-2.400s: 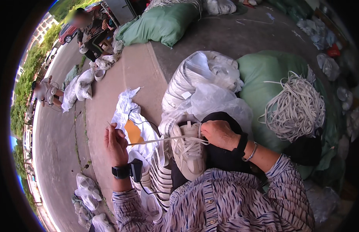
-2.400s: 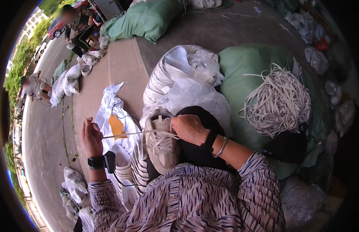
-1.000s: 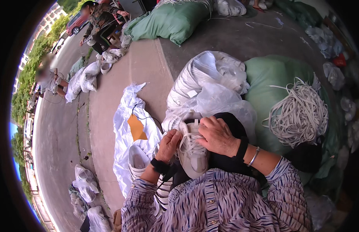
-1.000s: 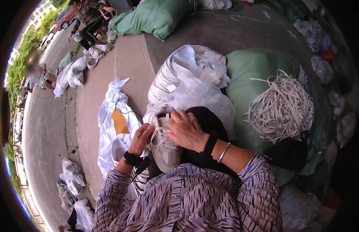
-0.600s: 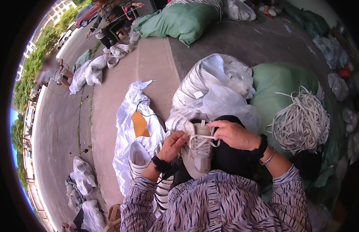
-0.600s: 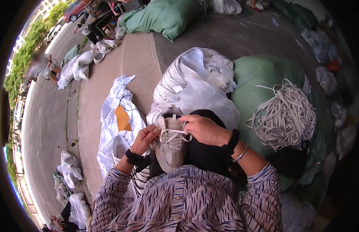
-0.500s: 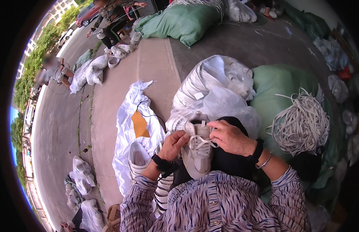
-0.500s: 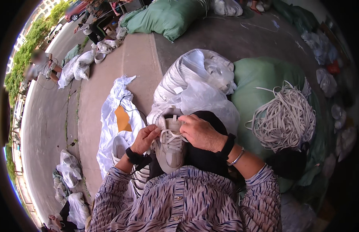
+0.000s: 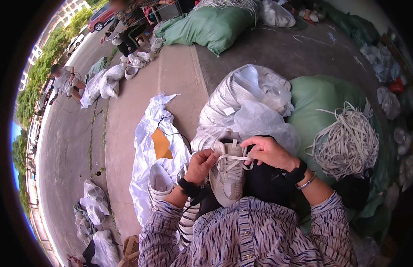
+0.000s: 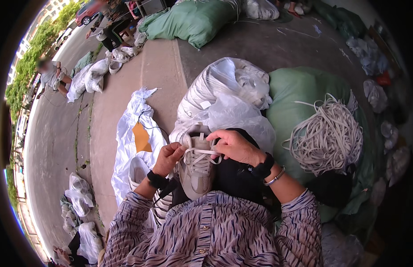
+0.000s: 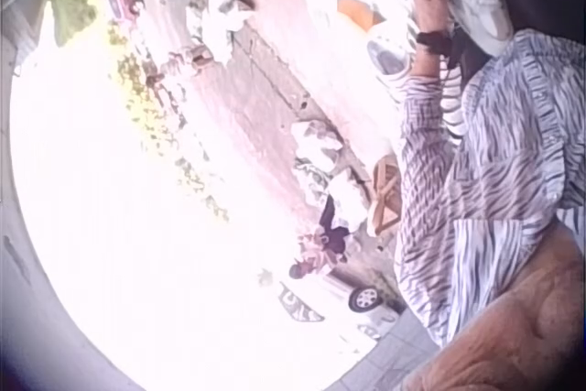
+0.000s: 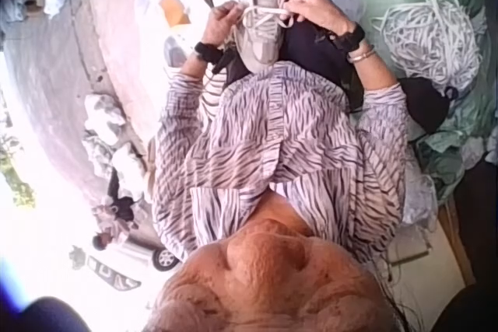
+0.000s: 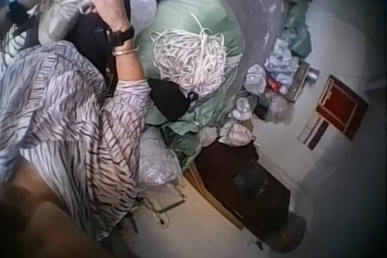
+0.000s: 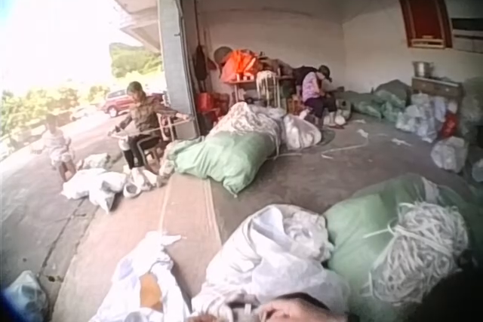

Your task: The recorder is threading laces into a white sneaker while several other people work with large bags of materials in the background.

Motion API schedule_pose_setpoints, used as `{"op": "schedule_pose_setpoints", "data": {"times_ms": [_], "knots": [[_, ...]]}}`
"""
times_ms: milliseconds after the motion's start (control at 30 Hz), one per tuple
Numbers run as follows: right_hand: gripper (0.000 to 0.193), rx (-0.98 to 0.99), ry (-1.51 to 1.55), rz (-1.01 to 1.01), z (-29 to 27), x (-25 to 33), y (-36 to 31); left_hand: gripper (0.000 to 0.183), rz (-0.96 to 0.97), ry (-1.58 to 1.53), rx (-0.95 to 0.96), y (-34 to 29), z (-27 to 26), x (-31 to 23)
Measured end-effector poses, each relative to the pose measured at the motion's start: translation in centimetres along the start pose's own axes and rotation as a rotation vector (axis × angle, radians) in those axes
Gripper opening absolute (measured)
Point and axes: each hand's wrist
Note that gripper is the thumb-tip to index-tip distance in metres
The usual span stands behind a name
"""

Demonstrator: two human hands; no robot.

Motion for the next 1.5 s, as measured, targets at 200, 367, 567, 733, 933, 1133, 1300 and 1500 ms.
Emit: {"op": "schedule_pose_setpoints", "data": {"times_ms": [200,367,567,733,933,1133,1300,1500], "knots": [[0.010,-0.409,-0.654,-0.440,1.9,0.2,3.7,0.022,0.246,0.634,-0.039,0.6,0.9,-2.1],[0.011,-0.339,-0.608,-0.315,2.7,-0.9,6.4,0.013,0.323,0.874,0.133,2.1,0.4,-3.8],[0.011,-0.213,-0.408,-0.168,3.3,-0.9,6.4,0.018,-0.151,-0.091,0.217,1.6,-2.2,-0.5],[0.009,-0.338,-0.563,-0.214,4.4,-1.5,6.4,0.022,-0.169,0.027,0.254,2.1,-1.9,-1.0],[0.010,-0.395,-0.739,-0.355,3.2,-1.2,5.3,0.033,-0.285,0.077,0.162,2.3,-2.0,-0.6],[0.009,-0.742,-0.885,-0.153,-6.9,-4.9,2.3,0.029,-0.344,0.043,0.041,1.9,-0.7,-2.1],[0.010,-0.622,-0.710,-0.237,-4.7,-5.0,0.9,0.024,-0.178,0.054,0.209,0.1,-2.5,-0.4],[0.012,-0.440,-0.896,-0.448,0.2,-4.6,1.1,0.046,-0.191,0.074,0.110,0.4,-2.4,-2.3]]}}
Point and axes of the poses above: each hand's wrist, its own y-axis towards the middle knuckle, its own z-axis out of the palm, x = y × z, and after that the axes turned 6 degrees about z, right-handed
